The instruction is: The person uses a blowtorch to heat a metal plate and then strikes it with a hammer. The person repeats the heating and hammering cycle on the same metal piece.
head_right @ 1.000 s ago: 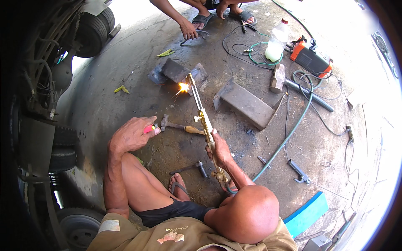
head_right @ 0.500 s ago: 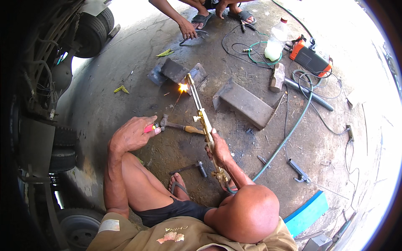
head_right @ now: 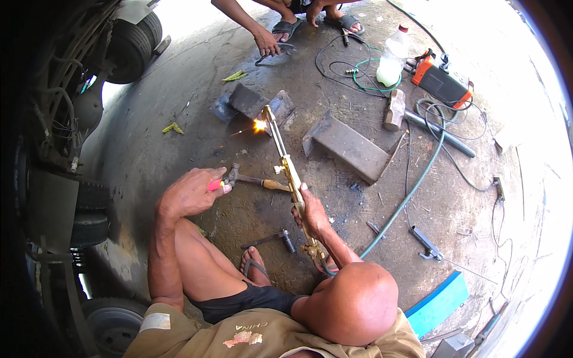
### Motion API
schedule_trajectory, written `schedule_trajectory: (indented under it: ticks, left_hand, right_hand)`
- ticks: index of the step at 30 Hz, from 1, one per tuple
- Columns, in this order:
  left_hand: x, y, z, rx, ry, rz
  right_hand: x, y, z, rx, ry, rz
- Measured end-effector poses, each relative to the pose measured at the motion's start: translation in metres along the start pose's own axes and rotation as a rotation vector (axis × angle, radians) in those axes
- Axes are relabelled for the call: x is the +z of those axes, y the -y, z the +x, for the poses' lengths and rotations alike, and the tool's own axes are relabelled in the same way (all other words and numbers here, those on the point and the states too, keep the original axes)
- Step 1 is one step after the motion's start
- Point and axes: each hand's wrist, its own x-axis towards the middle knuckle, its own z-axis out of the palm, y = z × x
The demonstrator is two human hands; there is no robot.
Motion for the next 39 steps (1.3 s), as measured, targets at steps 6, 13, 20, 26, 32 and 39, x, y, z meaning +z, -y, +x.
schedule_trajectory:
  ticks: [6, 13, 20, 26, 32, 39]
  left_hand:
    - [0.0053, 0.0023, -0.0004, 0.020, 0.002, 0.026]
    - [0.0091, 0.0032, 0.0042, 0.038, 0.023, 0.006]
    - [0.0094, 0.0016, 0.0036, 0.029, 0.035, 0.024]
    - [0.0098, 0.0012, 0.0063, 0.034, 0.044, 0.022]
    - [0.0116, 0.0020, 0.0066, 0.053, 0.040, 0.021]
    - [0.0080, -0.0035, 0.0076, 0.032, 0.053, 0.015]
  right_hand:
    - [-0.0017, -0.0012, 0.0020, -0.001, -0.019, 0.014]
    - [0.0003, -0.0006, -0.0002, -0.002, 0.000, -0.006]
    - [-0.0014, -0.0004, 0.0017, -0.015, -0.006, -0.002]
    - [0.0003, -0.0001, -0.0022, 0.004, -0.011, -0.003]
    - [0.0002, 0.0013, -0.0003, 0.008, -0.027, -0.030]
    - [-0.0004, -0.0004, -0.0022, -0.010, -0.004, -0.019]
